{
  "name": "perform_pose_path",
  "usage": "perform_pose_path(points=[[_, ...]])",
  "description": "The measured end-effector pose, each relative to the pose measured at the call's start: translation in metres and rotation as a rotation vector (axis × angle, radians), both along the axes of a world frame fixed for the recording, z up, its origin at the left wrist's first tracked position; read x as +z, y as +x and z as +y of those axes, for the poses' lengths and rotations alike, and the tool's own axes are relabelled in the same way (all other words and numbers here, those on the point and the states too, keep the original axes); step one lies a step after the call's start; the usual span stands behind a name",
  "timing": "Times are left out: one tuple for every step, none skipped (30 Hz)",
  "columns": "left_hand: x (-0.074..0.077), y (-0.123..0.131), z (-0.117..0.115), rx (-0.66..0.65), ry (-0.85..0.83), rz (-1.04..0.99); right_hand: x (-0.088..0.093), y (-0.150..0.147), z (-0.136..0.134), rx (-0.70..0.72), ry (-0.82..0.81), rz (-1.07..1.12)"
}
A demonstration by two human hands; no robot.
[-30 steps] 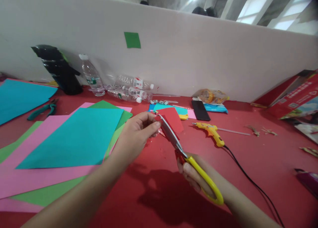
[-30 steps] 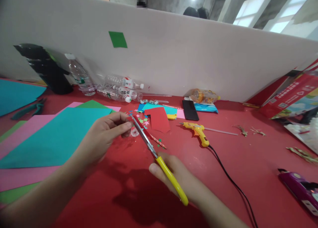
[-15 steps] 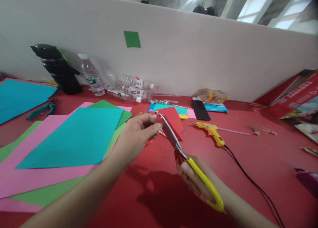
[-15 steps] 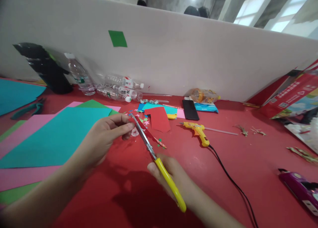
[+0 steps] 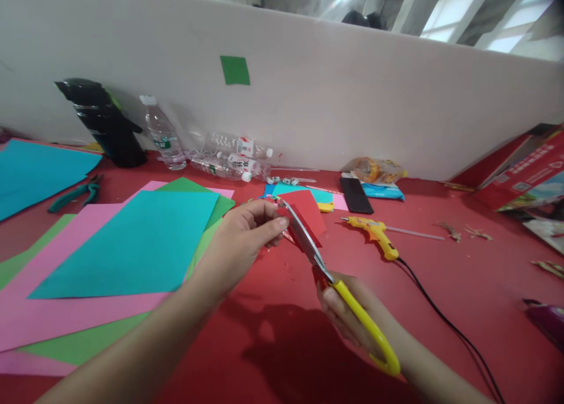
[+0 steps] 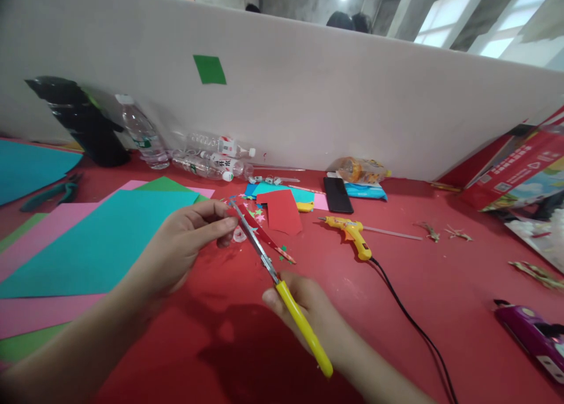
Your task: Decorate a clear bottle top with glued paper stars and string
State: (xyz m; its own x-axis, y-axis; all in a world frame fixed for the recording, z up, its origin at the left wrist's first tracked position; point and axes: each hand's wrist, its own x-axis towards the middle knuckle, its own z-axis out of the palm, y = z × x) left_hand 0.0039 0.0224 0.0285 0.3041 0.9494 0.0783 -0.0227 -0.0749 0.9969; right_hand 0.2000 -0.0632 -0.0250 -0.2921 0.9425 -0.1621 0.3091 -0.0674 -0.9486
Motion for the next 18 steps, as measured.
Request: perform_pose_path(points=[[0.0002,-0.0002,0.0001,0.001,-0.002,-0.005,0.0007,0.0005,0.0002,0.010,0.000,0.000],[0.0003,-0.0004,0.0004,0.001,-0.008,-0.006,0.0014,0.0009,0.0004,0.018,0.001,0.001],[0.0003,-0.0008,0.0007,0.002,-0.013,-0.007,0.0019,0.0012,0.0007,0.022,0.005,0.004],[0.0002,-0.0013,0.0011,0.005,-0.017,-0.011,0.0023,0.0014,0.0010,0.021,0.009,0.008],[-0.0001,-0.0019,0.0014,0.004,-0.019,-0.018,0.0024,0.0015,0.0012,0.016,0.012,0.014],[-0.0003,-0.0027,0.0017,0.000,-0.018,-0.027,0.0025,0.0015,0.0013,0.013,0.010,0.021],[-0.0006,-0.0034,0.0019,-0.006,-0.016,-0.036,0.0024,0.0015,0.0013,0.010,0.006,0.026],[-0.0009,-0.0040,0.0021,-0.013,-0.013,-0.043,0.0024,0.0014,0.0012,0.009,0.001,0.028],[-0.0010,-0.0045,0.0022,-0.018,-0.011,-0.047,0.0024,0.0014,0.0012,0.009,-0.006,0.027],[-0.0008,-0.0049,0.0023,-0.021,-0.010,-0.048,0.0025,0.0014,0.0012,0.009,-0.008,0.022],[-0.0005,-0.0052,0.0024,-0.023,-0.010,-0.047,0.0026,0.0015,0.0013,0.008,-0.005,0.017],[0.0001,-0.0053,0.0026,-0.026,-0.008,-0.047,0.0028,0.0016,0.0015,0.003,-0.001,0.015],[0.0009,-0.0054,0.0030,-0.032,-0.005,-0.051,0.0029,0.0018,0.0019,0.000,0.002,0.014],[0.0019,-0.0055,0.0036,-0.040,0.000,-0.058,0.0030,0.0020,0.0023,0.000,0.005,0.015],[0.0030,-0.0057,0.0043,-0.047,0.006,-0.067,0.0030,0.0021,0.0026,0.001,0.008,0.014],[0.0040,-0.0060,0.0051,-0.050,0.011,-0.076,0.0029,0.0021,0.0026,-0.002,0.012,0.013],[0.0049,-0.0064,0.0060,-0.046,0.015,-0.082,0.0026,0.0019,0.0024,-0.002,0.015,0.011],[0.0055,-0.0068,0.0069,-0.035,0.019,-0.088,0.0021,0.0016,0.0019,0.000,0.016,0.011]])
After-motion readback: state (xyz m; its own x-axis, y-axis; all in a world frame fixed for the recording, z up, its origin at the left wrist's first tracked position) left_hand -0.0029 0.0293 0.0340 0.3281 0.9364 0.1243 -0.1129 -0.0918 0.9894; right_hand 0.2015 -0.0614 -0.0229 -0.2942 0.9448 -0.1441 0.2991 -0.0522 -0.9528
